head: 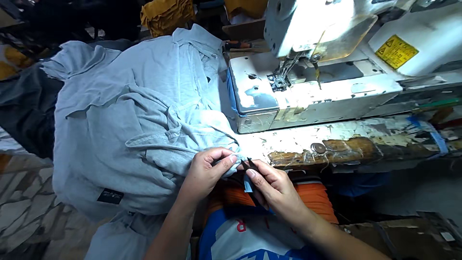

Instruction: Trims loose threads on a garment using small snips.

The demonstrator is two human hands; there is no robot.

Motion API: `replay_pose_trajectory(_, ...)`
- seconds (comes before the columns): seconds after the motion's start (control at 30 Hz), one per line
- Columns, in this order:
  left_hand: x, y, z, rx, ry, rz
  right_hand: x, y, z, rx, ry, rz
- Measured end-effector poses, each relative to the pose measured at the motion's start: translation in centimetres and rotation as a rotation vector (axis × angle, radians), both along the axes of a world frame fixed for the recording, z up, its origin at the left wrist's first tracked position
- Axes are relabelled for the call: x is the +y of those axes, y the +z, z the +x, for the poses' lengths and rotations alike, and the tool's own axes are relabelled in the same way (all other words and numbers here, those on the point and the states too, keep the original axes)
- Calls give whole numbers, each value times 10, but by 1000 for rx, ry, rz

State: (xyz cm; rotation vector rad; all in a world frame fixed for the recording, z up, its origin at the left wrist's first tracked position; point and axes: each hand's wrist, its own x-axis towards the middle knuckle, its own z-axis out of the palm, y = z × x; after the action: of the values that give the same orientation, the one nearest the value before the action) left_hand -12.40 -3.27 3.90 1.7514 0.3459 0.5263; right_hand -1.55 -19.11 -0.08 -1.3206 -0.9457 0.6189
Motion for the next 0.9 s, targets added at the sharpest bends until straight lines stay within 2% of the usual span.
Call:
replay_pose_trajectory(0.27,-2,1,1,2,8,-18,-1,0,1,-23,-7,-12)
replay_pose_trajectory(0.6,-1,-2,2,-10,0,59,0,-3,2,-25,-18,-17)
replay_pose_trajectory(0.67,0,-2,2,3,-10,104,-1,-3,2,-63,-9,76)
replay_pose_trajectory(0.73,1,-4,3,31,-2,154,-5,1,4,-249,45,341)
replay_pose_trajectory(0.8,1,-7,4,44,30,156,-12,13,9,-395,139,515)
replay_pose_trajectory(0.9,1,-3,5,43,31,119,-6,6,15,-480,-70,396)
